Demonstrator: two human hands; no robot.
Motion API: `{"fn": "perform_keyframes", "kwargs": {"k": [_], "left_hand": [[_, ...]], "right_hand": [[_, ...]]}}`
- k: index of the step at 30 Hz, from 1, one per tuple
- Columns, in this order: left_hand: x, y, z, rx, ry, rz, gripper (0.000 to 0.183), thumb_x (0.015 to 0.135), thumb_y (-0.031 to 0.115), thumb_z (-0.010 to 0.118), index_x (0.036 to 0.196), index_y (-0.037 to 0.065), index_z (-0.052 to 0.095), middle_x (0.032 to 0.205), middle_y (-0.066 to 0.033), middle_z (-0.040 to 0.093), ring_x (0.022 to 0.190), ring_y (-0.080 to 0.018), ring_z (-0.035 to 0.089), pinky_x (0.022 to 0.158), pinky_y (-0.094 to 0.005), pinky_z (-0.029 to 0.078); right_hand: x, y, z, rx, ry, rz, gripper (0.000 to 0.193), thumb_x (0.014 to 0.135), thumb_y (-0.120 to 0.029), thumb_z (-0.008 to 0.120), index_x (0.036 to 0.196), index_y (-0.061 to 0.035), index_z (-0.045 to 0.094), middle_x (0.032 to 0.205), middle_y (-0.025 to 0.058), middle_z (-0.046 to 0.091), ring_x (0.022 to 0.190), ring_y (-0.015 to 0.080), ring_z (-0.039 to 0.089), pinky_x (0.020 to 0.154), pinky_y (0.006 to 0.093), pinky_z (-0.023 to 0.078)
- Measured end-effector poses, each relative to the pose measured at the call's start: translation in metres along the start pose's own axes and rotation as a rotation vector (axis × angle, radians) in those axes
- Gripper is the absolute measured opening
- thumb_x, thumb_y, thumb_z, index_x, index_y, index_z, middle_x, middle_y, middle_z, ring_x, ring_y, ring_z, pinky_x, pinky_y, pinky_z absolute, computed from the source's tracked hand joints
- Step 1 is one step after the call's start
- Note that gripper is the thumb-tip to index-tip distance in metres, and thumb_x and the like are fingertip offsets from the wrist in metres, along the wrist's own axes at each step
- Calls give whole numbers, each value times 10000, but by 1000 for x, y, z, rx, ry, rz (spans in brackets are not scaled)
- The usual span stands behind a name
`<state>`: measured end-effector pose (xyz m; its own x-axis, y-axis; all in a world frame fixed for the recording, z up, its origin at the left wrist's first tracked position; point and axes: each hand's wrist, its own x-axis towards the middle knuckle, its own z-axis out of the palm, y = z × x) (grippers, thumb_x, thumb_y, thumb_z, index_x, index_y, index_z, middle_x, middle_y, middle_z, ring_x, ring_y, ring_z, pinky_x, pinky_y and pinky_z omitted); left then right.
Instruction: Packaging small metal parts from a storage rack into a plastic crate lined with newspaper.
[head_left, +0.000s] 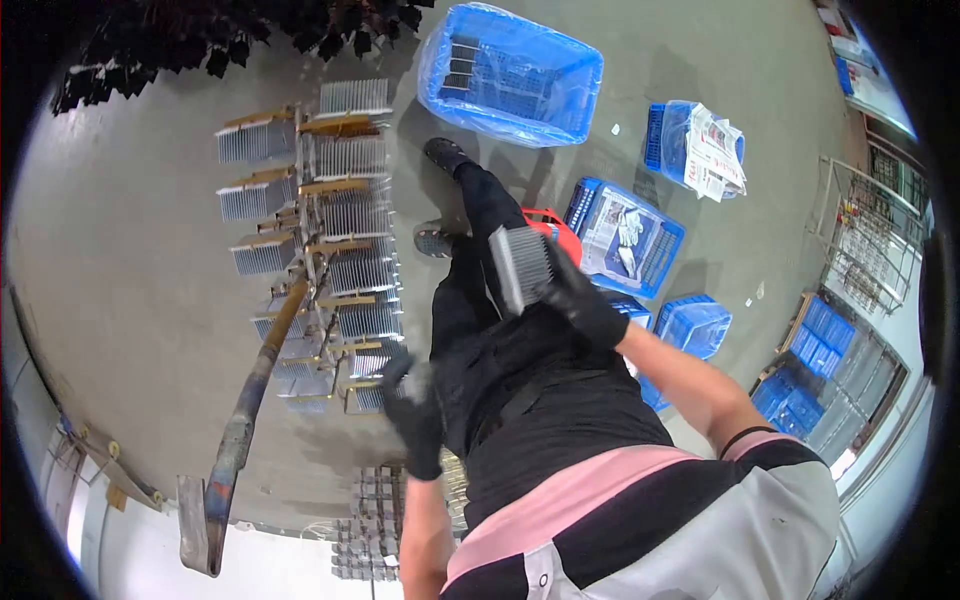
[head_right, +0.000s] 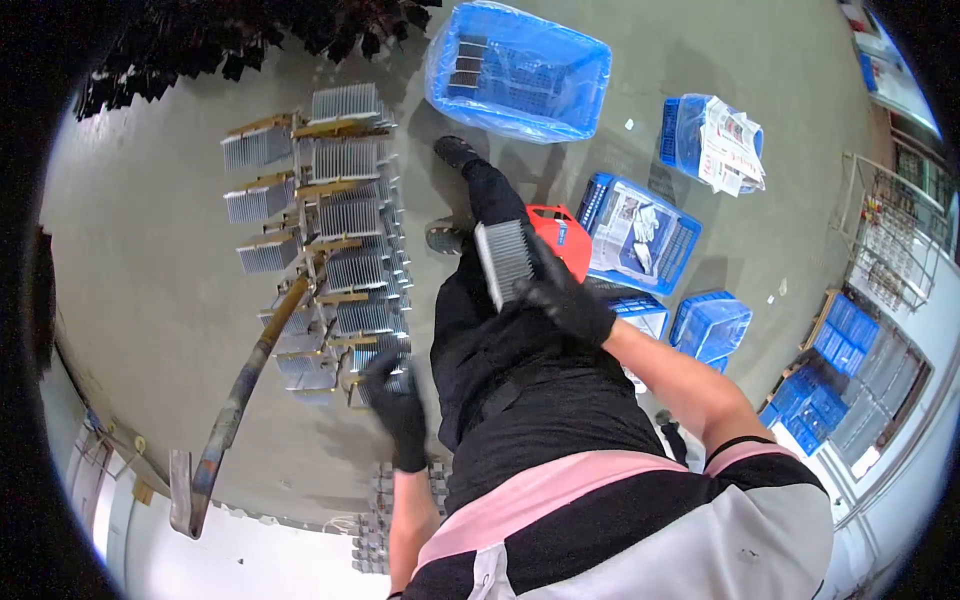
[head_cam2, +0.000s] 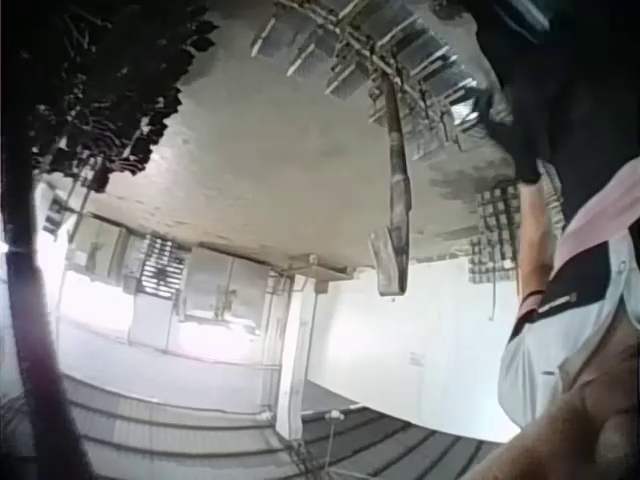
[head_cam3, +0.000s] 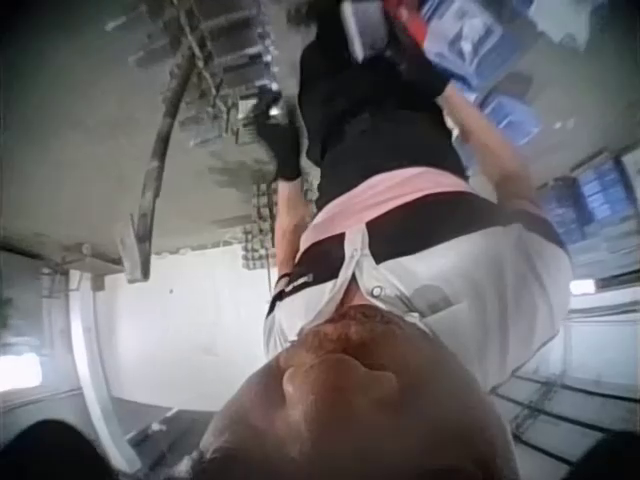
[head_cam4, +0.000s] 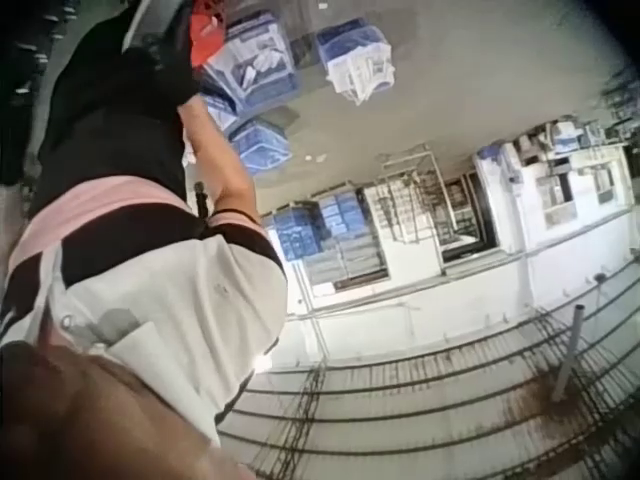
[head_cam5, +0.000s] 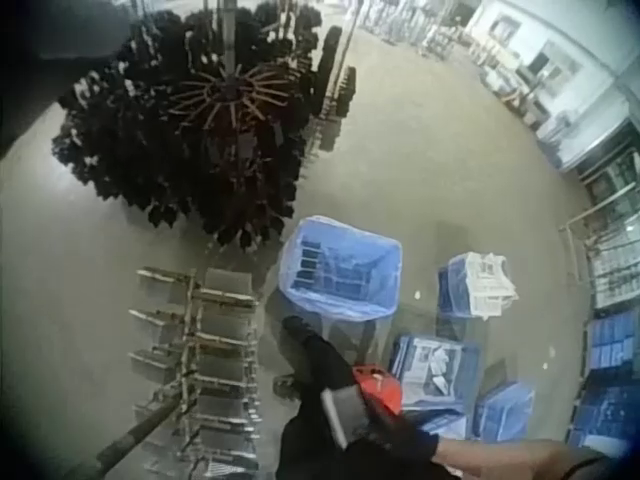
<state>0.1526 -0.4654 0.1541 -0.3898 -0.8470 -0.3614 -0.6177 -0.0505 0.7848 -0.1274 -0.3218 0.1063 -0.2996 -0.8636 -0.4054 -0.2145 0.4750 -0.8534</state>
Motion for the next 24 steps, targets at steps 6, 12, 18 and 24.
{"fn": "perform_keyframes", "kwargs": {"k": [6,12,18,24], "left_hand": [[15,3,87,107,-819,83,300,921,260,640,1136,51,665,1061,-179,676,998,-342,645,873,-410,501],[-9,25,80,-226,-919,175,284,948,258,586,1116,46,675,1007,-245,673,906,-411,648,802,-457,509],[-28,-2,124,-328,-1027,64,263,925,240,619,1081,40,690,975,-230,683,922,-399,655,787,-454,515],[-26,-14,169,-184,-931,113,281,908,234,634,1109,43,681,998,-219,688,933,-362,668,816,-418,518]], "right_hand": [[11,-30,-38,746,201,354,717,999,-333,556,1550,-51,194,1466,147,424,1302,238,484,1086,445,416],[-20,-5,-86,1016,250,403,657,997,-300,559,1535,-89,249,1436,118,475,1274,287,529,1072,477,447],[-12,5,-111,1010,74,509,662,968,-283,601,1519,-80,298,1441,130,488,1326,317,491,1096,511,415],[59,11,-153,1445,-306,517,796,867,-277,715,1513,-48,310,1499,168,429,1344,334,477,1109,499,400]]}}
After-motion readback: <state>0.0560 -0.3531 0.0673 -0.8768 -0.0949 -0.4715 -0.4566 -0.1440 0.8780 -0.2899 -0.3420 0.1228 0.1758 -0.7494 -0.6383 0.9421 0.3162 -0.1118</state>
